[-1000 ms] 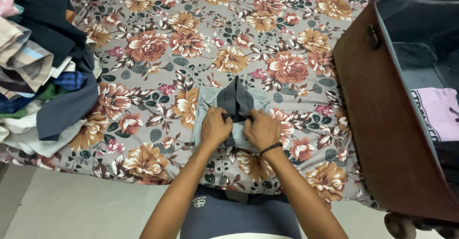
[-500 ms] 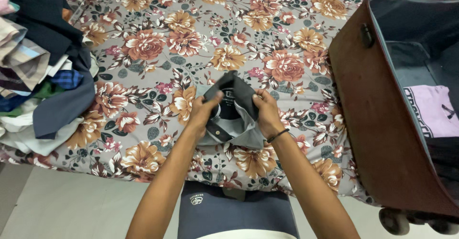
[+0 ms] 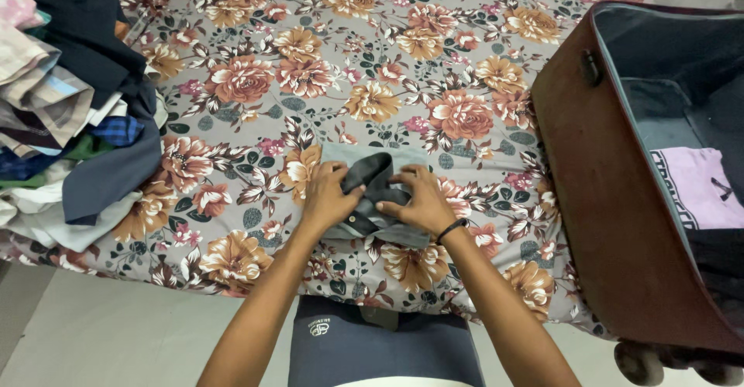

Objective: The person folds a gray polo shirt and a light purple long-sleeved shirt by hand on a bed before placing them into a suitcase.

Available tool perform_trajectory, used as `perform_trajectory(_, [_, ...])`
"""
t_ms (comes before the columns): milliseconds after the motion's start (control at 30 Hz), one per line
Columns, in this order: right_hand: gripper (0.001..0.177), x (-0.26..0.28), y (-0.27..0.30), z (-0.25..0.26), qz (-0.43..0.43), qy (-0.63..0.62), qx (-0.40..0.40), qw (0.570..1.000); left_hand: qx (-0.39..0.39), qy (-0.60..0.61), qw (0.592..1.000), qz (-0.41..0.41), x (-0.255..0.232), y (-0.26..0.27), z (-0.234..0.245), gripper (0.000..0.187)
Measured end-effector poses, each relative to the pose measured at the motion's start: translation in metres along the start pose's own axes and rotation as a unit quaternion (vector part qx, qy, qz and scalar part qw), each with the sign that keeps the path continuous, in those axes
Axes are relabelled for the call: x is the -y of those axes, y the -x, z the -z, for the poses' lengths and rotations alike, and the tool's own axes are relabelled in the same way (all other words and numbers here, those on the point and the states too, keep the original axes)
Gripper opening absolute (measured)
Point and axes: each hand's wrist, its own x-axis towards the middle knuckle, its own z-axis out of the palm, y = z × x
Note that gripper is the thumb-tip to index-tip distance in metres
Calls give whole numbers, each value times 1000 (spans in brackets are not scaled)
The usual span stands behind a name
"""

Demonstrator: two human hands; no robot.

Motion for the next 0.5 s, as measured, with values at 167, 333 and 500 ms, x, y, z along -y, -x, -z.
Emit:
perform_trajectory(167, [73, 12, 5, 12, -111, 42, 88, 989, 103, 9, 995, 6, -8, 6, 14, 50])
perform_trajectory(333, [96, 25, 5, 19, -145, 54, 133, 979, 201, 59, 977, 47, 6, -8, 27, 80])
perform_trajectory(500, [128, 10, 3, 25, -150, 48, 206, 966, 159, 228, 952, 130, 65, -18, 22, 66])
